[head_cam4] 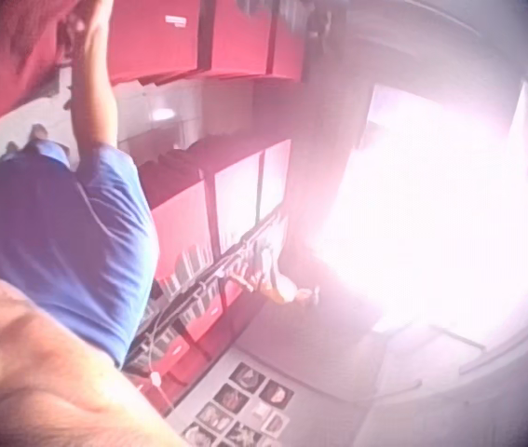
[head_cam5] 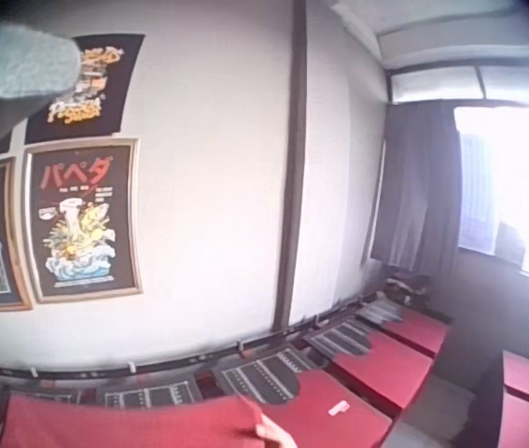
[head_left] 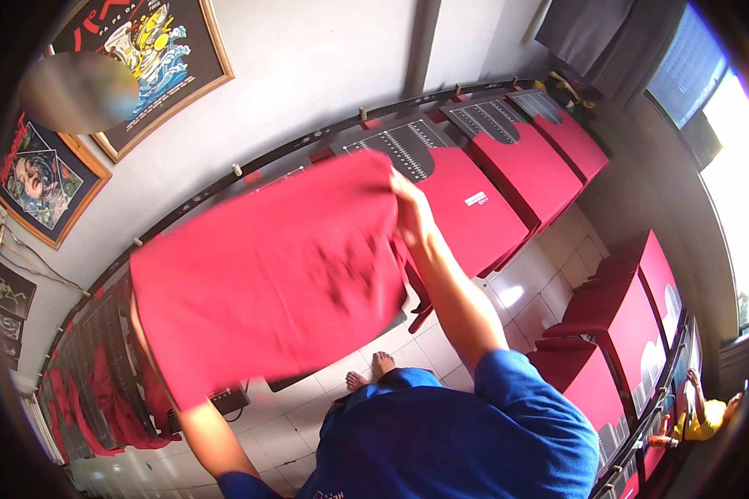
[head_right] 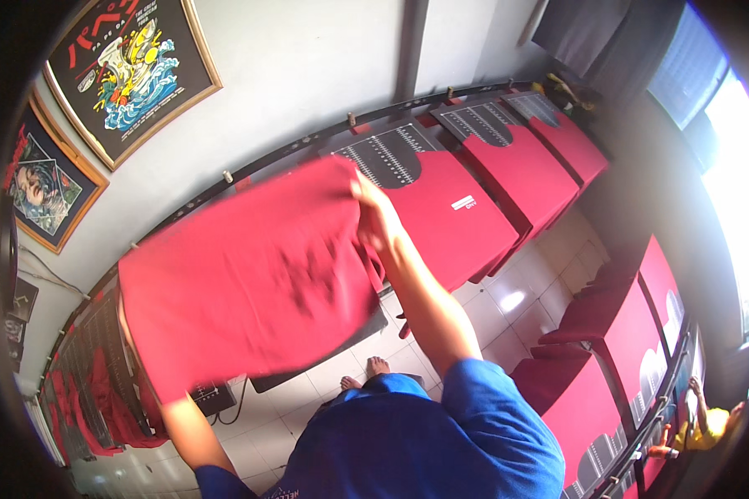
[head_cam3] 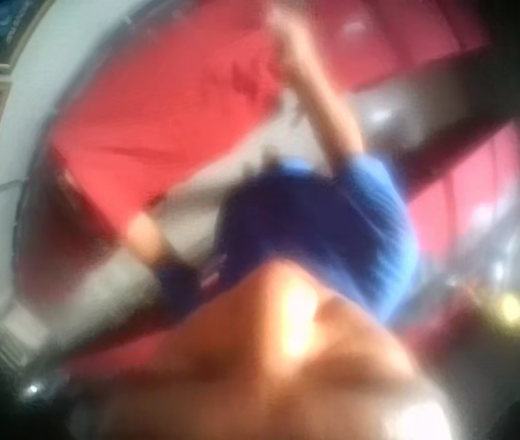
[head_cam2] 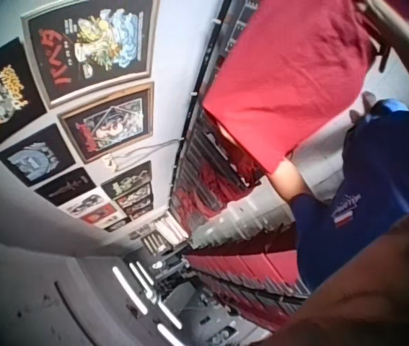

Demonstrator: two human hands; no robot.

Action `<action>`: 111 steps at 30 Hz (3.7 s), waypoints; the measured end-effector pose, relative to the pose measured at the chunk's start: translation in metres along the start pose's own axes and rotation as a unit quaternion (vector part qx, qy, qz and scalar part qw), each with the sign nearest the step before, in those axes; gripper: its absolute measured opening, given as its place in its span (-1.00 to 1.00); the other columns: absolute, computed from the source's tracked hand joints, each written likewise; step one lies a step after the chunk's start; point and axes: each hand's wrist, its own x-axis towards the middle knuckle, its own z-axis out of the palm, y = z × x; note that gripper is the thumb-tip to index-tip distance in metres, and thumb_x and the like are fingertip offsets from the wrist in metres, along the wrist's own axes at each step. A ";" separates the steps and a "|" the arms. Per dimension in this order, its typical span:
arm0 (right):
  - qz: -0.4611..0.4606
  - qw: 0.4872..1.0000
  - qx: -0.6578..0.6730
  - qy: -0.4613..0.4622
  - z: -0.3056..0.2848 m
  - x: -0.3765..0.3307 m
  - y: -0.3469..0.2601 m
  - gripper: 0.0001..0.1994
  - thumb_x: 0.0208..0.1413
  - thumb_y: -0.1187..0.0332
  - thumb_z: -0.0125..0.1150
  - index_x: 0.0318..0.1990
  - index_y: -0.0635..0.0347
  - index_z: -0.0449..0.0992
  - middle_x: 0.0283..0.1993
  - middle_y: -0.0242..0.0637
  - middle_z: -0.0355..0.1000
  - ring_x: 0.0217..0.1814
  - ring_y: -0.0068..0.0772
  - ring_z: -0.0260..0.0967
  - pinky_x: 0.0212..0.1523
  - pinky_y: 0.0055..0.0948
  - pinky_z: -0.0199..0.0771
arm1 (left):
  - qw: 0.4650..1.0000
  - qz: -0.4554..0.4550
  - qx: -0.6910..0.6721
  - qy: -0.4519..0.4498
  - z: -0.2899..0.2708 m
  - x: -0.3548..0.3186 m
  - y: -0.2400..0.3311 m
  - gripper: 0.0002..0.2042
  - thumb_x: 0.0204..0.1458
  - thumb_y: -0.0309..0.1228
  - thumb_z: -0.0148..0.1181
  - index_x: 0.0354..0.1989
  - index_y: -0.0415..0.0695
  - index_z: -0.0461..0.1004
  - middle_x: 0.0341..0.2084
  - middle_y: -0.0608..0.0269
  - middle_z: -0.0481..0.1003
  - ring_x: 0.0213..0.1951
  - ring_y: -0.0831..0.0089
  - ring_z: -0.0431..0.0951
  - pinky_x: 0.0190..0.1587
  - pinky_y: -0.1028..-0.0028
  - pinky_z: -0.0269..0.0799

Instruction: The person places red t-shirts onto a screen printing table and applies white ink using a screen printing frame.

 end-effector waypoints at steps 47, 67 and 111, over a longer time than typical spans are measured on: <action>0.398 0.793 -0.311 0.341 -0.224 -0.237 0.061 -0.80 0.10 0.24 0.20 -0.13 0.00 0.53 -0.19 -0.54 0.51 -0.19 -0.64 0.39 -0.25 -0.51 0.28 | 0.858 -0.267 0.355 0.257 -0.231 -0.254 -0.246 -0.81 0.03 -0.30 0.08 -0.32 -0.17 0.46 -0.42 0.38 0.45 -0.35 0.54 0.37 -0.24 0.45 0.28; 0.413 0.614 -0.529 0.416 -0.245 -0.315 0.089 -0.79 0.01 0.20 0.31 -0.27 0.10 0.55 -0.34 -0.41 0.46 -0.29 -0.46 0.35 -0.30 -0.35 0.35 | 0.710 -0.307 0.623 0.115 -0.264 -0.322 -0.297 -0.62 0.06 -0.18 0.12 -0.23 -0.34 0.54 -0.28 -0.25 0.53 -0.11 -0.09 0.51 -0.06 0.09 0.36; -0.081 0.528 -0.830 -0.164 -0.170 0.188 0.199 -0.92 0.16 0.29 0.22 -0.25 0.03 0.53 -0.36 -0.40 0.48 -0.41 -0.28 0.50 -0.45 -0.36 0.47 | 0.676 0.169 0.694 -0.180 -0.079 0.199 -0.232 -0.86 0.20 -0.38 0.09 -0.30 -0.19 0.33 -0.46 0.07 0.46 -0.44 0.00 0.49 -0.42 0.18 0.39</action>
